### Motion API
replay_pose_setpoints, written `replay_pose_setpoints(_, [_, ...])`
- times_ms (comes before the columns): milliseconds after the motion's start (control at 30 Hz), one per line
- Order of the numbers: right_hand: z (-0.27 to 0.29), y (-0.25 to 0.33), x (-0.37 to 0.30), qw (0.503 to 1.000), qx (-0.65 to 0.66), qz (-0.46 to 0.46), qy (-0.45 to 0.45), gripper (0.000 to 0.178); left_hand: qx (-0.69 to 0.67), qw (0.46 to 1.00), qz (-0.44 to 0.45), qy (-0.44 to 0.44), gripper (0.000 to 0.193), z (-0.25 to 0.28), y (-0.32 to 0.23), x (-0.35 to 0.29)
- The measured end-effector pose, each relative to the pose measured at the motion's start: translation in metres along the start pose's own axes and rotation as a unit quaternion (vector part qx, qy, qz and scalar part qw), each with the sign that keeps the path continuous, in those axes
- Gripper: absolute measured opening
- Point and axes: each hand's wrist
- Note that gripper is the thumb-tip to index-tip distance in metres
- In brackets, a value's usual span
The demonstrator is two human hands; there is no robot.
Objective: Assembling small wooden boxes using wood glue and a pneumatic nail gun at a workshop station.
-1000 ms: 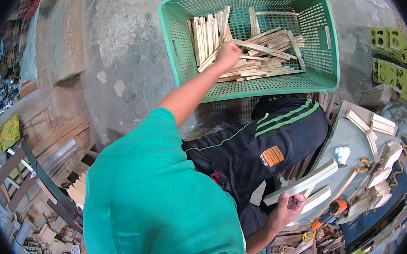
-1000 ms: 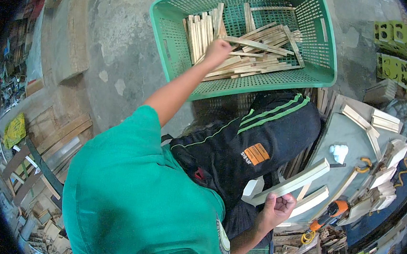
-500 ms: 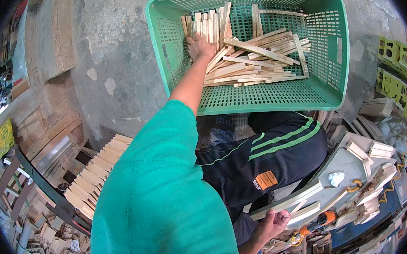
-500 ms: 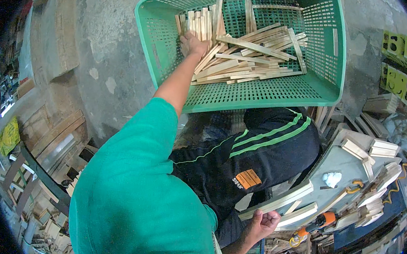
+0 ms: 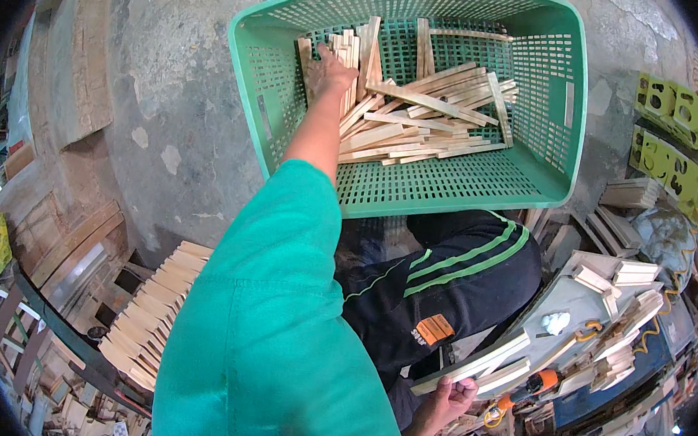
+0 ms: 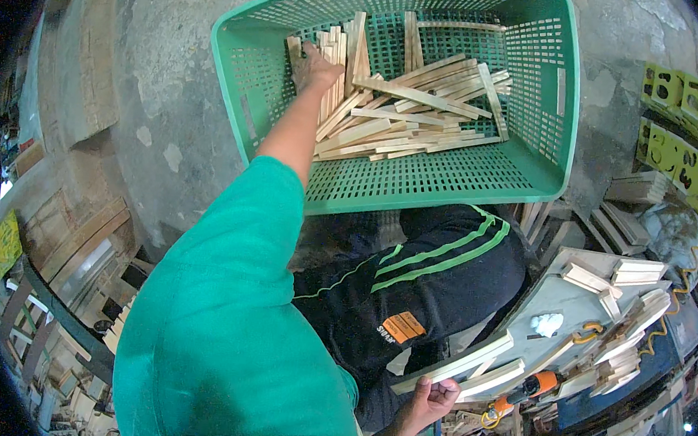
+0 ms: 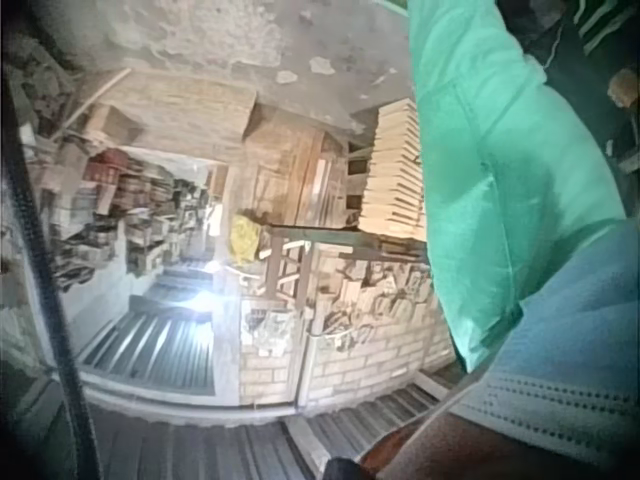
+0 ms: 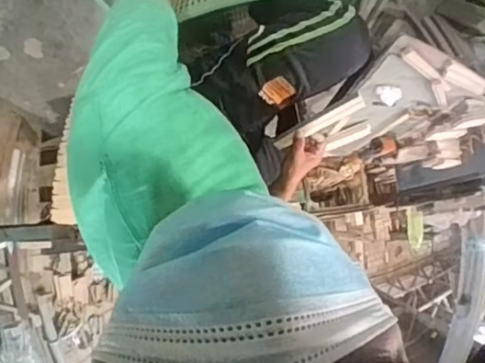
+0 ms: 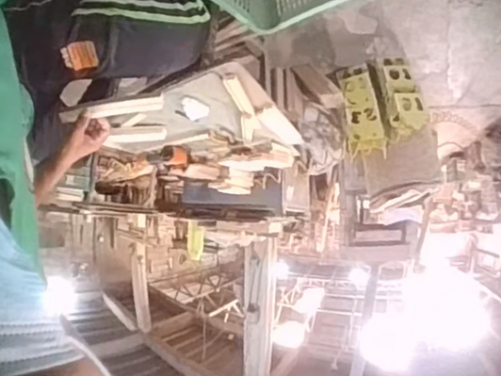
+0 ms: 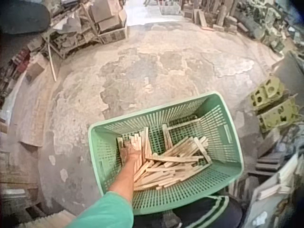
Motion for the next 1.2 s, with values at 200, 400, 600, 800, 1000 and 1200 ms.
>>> replay_pose_setpoints(200, [-0.009,-0.001,0.008,0.999,0.025,-0.014,0.027,0.032,-0.138,0.974,-0.173,0.038,0.097,-0.011,0.031,-0.001])
replay_pose_setpoints(400, [-0.004,0.000,0.011,1.000,0.006,-0.001,0.029,0.032,-0.407,0.884,-0.173,0.152,0.072,-0.003,0.049,0.012])
replay_pose_setpoints(600, [-0.005,-0.003,0.011,1.000,0.006,-0.004,0.010,0.036,-0.147,0.976,-0.073,-0.145,0.067,0.024,0.046,0.022])
replay_pose_setpoints(800, [-0.006,-0.006,0.012,1.000,0.019,-0.009,0.017,0.037,-0.034,0.972,-0.186,-0.139,0.045,0.017,0.032,0.009])
replay_pose_setpoints(1000, [-0.002,-0.008,0.014,0.999,0.009,-0.011,0.031,0.034,0.030,0.981,-0.185,-0.050,0.035,-0.039,0.011,-0.017])
replay_pose_setpoints(1200, [0.001,-0.008,0.011,0.999,0.006,-0.019,0.035,0.030,0.067,0.972,-0.198,-0.106,0.041,-0.065,-0.003,-0.028])
Point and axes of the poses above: each hand's wrist, its own x-axis towards the middle knuckle, its own z-axis out of the back of the hand, y = z × x, and after that the axes turned 1 degree about y, right-handed
